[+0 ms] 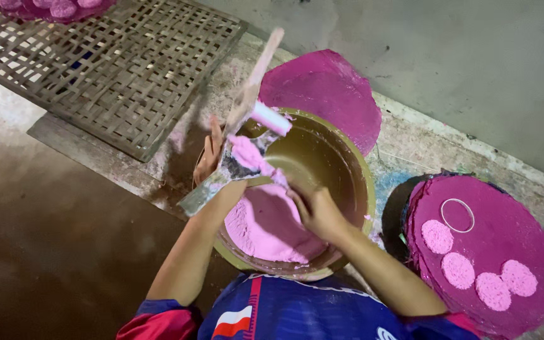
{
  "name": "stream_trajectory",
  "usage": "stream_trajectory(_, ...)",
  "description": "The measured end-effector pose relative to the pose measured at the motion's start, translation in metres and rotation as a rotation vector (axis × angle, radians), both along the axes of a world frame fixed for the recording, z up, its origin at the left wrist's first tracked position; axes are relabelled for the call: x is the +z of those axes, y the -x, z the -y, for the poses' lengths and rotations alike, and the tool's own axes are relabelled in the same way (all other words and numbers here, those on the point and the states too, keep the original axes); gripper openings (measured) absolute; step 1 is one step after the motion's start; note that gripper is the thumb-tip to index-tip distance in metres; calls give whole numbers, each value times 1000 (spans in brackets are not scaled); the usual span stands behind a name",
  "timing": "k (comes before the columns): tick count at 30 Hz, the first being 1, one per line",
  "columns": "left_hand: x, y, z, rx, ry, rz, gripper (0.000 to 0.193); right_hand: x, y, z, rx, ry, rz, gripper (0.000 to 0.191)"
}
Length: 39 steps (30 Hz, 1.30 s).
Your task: The person scoops pink dough from a large basin into a handheld press mold, squeezes the tool to extrude a round dough disc onto a pink board, and places the formed discs in rows, repeating the cycle to fill the boards.
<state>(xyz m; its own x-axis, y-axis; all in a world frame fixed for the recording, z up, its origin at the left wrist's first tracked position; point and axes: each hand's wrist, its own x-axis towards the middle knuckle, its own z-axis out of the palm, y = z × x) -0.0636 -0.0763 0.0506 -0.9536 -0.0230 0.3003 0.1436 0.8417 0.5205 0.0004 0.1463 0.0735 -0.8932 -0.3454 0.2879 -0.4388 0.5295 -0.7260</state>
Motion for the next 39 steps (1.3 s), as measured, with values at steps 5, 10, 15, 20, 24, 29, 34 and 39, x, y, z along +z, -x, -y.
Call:
stream_trajectory(5,-19,20,28,-38,-72,-345,102,-11,-19,1,93,-36,178,45)
stream_trajectory(10,-28,35,65,57,-736,120,28,-24,-20,5,262,-286,684,57)
stream_trajectory(15,-36,-21,27,-79,-1399,766,29,-29,6,3,291,349,305,85)
stream_trajectory(20,-28,-79,-35,-730,-1772,1161,32,2,18,-8,315,1322,342,100)
stream_trajectory(24,-3,-73,-20,-655,-1113,785,38,57,3,-34,244,945,148,83)
stream_trajectory(29,8,-81,-4,-783,-603,391,34,92,-44,-43,360,-45,-597,35)
stream_trajectory(34,-15,-101,-11,-736,-532,690,37,73,-69,-38,374,-9,-630,30)
stream_trajectory(39,-23,-95,-42,-886,-383,760,47,68,-79,-55,230,19,-474,55)
